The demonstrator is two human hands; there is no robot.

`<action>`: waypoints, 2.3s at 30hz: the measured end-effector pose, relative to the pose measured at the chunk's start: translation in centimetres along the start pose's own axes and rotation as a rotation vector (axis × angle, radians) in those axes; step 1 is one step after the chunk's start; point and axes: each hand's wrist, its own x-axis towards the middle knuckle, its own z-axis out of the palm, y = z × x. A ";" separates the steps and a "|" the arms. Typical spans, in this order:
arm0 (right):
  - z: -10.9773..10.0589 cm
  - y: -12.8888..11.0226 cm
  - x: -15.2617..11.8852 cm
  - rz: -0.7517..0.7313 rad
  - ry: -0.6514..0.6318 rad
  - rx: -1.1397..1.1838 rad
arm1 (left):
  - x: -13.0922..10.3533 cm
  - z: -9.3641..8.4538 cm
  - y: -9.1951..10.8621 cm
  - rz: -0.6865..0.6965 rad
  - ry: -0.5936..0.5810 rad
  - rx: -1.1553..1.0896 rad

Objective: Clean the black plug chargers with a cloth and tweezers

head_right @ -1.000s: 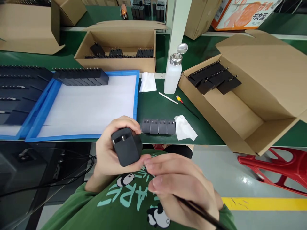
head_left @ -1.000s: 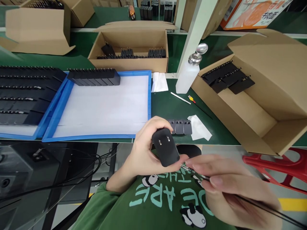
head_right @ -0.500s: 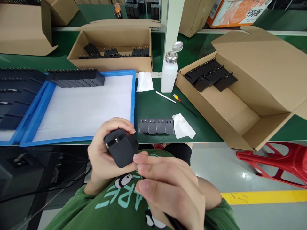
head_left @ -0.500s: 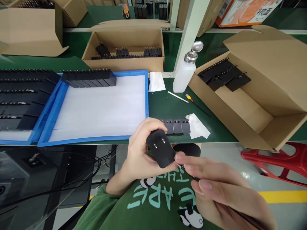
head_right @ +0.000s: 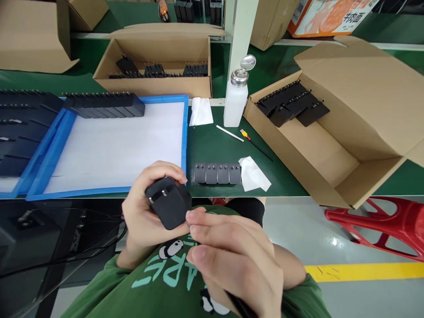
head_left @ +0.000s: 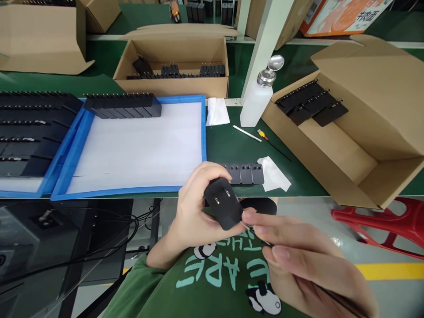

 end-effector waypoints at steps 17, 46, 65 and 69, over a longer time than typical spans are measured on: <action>-1.0 0.8 -0.5 -0.065 -0.112 -0.039 | 0.0 -0.2 -0.1 0.018 -0.024 0.012; 3.9 -1.8 0.6 0.171 0.349 -0.007 | -0.2 -0.2 -0.1 -0.024 -0.020 0.023; 3.6 -1.8 0.5 0.198 0.342 -0.006 | -0.1 -0.3 -0.1 -0.021 -0.024 0.030; 3.6 -1.8 0.5 0.192 0.339 -0.023 | -0.1 -0.3 0.0 -0.016 -0.025 0.029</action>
